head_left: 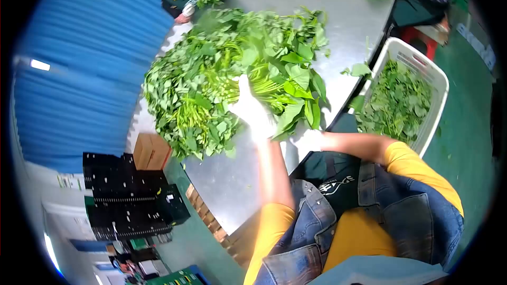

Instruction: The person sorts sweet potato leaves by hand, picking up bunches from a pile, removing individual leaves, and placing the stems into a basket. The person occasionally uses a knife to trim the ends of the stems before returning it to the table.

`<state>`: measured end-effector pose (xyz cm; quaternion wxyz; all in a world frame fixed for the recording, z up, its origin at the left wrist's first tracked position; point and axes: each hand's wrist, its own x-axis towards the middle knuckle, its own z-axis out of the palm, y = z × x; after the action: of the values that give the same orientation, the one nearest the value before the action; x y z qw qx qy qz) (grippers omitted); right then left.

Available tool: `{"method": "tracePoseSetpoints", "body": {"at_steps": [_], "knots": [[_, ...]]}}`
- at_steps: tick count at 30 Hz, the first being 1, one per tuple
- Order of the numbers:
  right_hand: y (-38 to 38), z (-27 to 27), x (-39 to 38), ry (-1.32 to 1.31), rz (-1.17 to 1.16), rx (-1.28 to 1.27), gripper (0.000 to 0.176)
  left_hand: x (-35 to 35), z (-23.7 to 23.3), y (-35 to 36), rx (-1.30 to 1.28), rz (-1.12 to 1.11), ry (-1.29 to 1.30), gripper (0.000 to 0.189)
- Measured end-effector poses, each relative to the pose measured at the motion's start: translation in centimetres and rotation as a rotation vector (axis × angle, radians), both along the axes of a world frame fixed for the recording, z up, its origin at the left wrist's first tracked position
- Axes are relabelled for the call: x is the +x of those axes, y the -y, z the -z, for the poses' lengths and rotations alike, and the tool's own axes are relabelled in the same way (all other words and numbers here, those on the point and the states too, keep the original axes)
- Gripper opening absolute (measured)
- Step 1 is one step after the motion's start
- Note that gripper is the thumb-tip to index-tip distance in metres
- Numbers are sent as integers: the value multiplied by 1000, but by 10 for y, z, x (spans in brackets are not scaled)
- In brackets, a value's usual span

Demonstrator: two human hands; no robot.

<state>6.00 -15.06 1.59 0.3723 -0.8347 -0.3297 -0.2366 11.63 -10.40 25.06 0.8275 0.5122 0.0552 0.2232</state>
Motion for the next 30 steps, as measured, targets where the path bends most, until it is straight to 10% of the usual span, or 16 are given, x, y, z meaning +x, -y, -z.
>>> {"method": "tracePoseSetpoints", "body": {"at_steps": [5,6,11,12,13,16,20,23,24,28,30], "knots": [[-25,-25,6,-170,-73,95,18,1,8,-15,168,-262,-125,18],[-19,-30,4,-160,-100,-243,17,5,15,-20,172,-264,-105,17],[90,-191,-23,-923,-875,60,29,21,59,-33,172,6,56,17],[108,-199,-28,-921,-873,388,25,34,85,-38,762,-122,210,17],[124,-223,-30,-1063,-535,453,23,43,110,-39,1350,-245,370,17],[137,-226,-9,-370,51,565,42,-5,49,1,394,434,142,18],[146,-226,4,-252,81,316,54,-17,49,25,327,701,167,44],[160,-213,14,-464,48,342,22,5,104,31,175,818,-10,54],[164,-200,17,50,83,175,14,5,109,29,177,813,-14,54],[229,-164,4,-344,655,390,12,-11,72,32,90,759,-223,64],[265,-150,-4,-288,933,-189,32,12,116,26,481,715,-55,70]]}}
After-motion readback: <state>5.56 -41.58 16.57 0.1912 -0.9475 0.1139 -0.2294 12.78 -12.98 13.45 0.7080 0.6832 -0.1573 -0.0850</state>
